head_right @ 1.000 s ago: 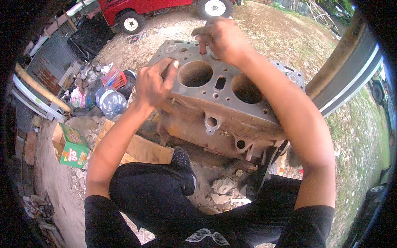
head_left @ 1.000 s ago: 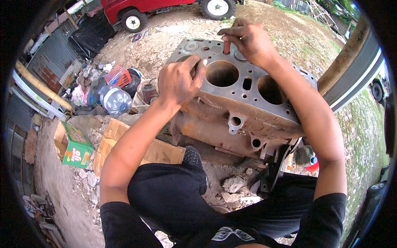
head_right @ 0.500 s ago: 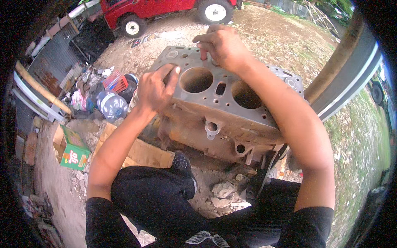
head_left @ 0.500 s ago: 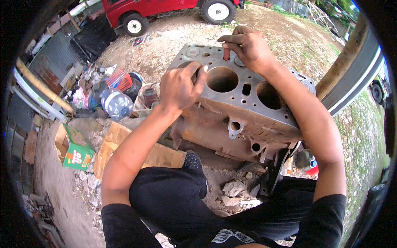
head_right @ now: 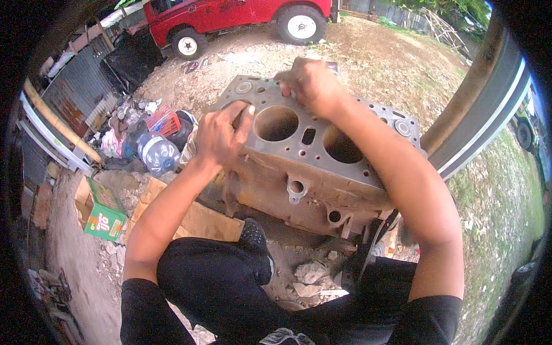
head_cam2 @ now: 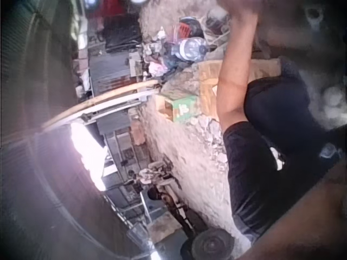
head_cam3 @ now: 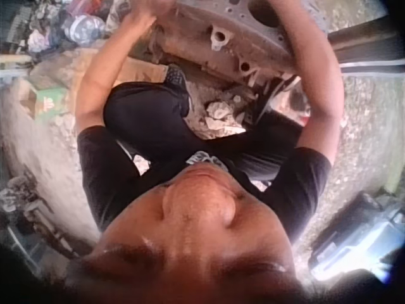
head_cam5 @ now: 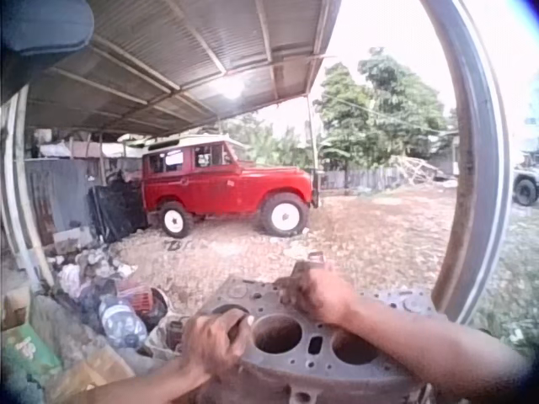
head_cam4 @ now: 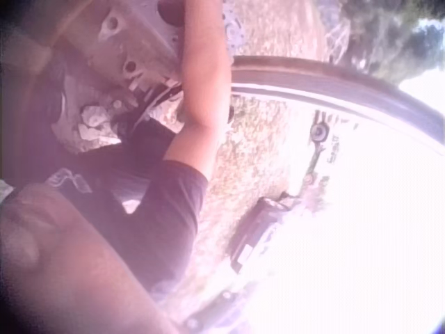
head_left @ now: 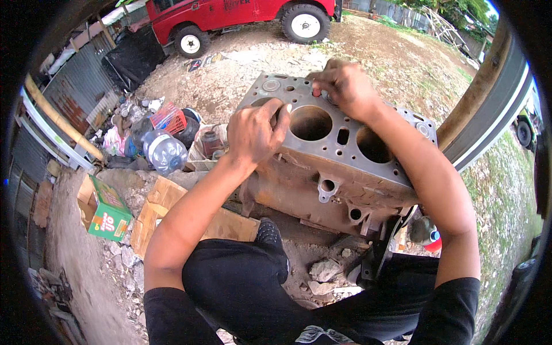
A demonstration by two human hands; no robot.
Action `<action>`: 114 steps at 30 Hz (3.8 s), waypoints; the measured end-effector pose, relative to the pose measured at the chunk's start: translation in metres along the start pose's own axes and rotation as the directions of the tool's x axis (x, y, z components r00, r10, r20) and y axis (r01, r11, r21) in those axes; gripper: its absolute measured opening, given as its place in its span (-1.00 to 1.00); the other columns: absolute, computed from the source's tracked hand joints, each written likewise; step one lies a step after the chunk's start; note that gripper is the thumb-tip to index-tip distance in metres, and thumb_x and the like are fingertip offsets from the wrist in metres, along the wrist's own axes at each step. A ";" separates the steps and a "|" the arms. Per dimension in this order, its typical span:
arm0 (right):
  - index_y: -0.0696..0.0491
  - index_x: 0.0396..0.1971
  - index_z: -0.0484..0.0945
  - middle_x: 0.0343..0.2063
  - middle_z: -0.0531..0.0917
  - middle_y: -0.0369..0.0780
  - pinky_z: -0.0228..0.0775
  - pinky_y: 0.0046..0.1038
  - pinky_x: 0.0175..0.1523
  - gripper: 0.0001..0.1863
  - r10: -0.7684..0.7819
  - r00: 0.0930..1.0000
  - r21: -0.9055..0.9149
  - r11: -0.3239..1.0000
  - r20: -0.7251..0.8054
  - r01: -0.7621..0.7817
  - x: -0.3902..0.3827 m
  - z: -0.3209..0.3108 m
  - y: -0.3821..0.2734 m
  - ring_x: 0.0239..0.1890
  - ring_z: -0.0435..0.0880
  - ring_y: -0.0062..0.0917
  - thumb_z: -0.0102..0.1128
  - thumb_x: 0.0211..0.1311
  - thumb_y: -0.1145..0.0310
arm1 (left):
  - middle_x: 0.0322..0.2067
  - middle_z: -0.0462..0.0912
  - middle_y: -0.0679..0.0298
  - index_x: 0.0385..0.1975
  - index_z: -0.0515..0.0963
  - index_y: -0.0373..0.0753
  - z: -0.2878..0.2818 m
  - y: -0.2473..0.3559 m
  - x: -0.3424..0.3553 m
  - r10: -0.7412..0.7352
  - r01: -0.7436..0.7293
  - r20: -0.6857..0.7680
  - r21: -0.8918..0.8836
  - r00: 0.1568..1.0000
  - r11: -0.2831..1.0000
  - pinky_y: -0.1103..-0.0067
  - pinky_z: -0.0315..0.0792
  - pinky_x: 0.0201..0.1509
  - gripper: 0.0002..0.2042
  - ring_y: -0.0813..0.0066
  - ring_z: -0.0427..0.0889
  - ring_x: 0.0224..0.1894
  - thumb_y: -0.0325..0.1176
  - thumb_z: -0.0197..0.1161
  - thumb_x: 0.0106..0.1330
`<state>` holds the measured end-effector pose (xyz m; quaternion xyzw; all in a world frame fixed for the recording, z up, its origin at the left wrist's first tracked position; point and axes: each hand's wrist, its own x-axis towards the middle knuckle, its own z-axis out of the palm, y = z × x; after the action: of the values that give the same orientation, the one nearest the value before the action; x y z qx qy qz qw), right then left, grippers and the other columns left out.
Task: The person uses a sanding block to smooth the top surface of a metal engine block. They repeatedly rub the sanding block over the flat areas around the cylinder openings, occasionally adjusting the block's position.
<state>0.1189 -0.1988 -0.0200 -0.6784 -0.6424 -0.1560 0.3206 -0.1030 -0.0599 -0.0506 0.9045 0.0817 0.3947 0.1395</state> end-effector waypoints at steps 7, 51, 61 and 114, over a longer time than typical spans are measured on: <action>0.04 -0.15 0.80 -0.36 0.76 -0.12 0.61 -0.20 0.00 -0.73 -0.017 0.999 -0.030 0.999 0.048 0.019 0.001 -0.004 -0.004 -0.16 0.73 -0.17 0.28 0.16 0.53 | -0.68 0.64 0.01 -0.38 0.68 -0.22 0.004 -0.005 0.003 0.060 -0.059 -0.066 0.021 0.996 0.998 0.20 0.57 -0.43 -0.74 -0.05 0.72 -0.55 -0.16 0.25 0.44; -0.01 -0.05 0.80 -0.51 0.78 -0.29 0.58 -0.23 -0.08 -0.77 -0.142 0.988 0.008 0.990 -0.056 0.143 0.004 -0.021 -0.034 -0.31 0.70 -0.27 0.32 0.35 0.36 | -0.57 0.68 -0.07 -0.26 0.72 -0.26 0.000 -0.006 0.001 0.000 0.000 0.006 0.015 1.000 1.000 0.20 0.57 -0.36 -0.69 -0.13 0.74 -0.45 -0.13 0.20 0.49; 0.00 -0.02 0.80 -0.46 0.81 -0.30 0.59 -0.31 -0.07 -0.77 0.005 0.989 0.087 0.996 -0.148 0.008 0.006 -0.019 -0.025 -0.29 0.74 -0.37 0.30 0.41 0.34 | -0.66 0.65 -0.02 -0.29 0.71 -0.21 0.002 -0.006 0.002 0.002 -0.001 -0.010 0.014 1.000 1.000 0.17 0.58 -0.40 -0.72 -0.10 0.73 -0.52 -0.12 0.24 0.43; 0.15 -0.06 0.77 -0.30 0.81 -0.26 0.56 -0.55 -0.19 -0.64 0.453 0.891 0.569 0.725 0.029 -0.387 -0.004 -0.023 -0.036 -0.36 0.73 -0.67 0.48 0.36 0.16 | -0.24 0.81 0.11 -0.03 0.69 -0.41 -0.010 0.000 0.020 -0.500 0.484 0.230 -0.739 0.835 0.468 0.60 0.55 -0.22 -0.69 0.46 0.78 -0.27 -0.25 0.39 0.48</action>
<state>0.0879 -0.2175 0.0034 -0.6718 -0.4696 0.0783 0.5675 -0.0971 -0.0531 -0.0301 0.6881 0.1618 0.3416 0.6194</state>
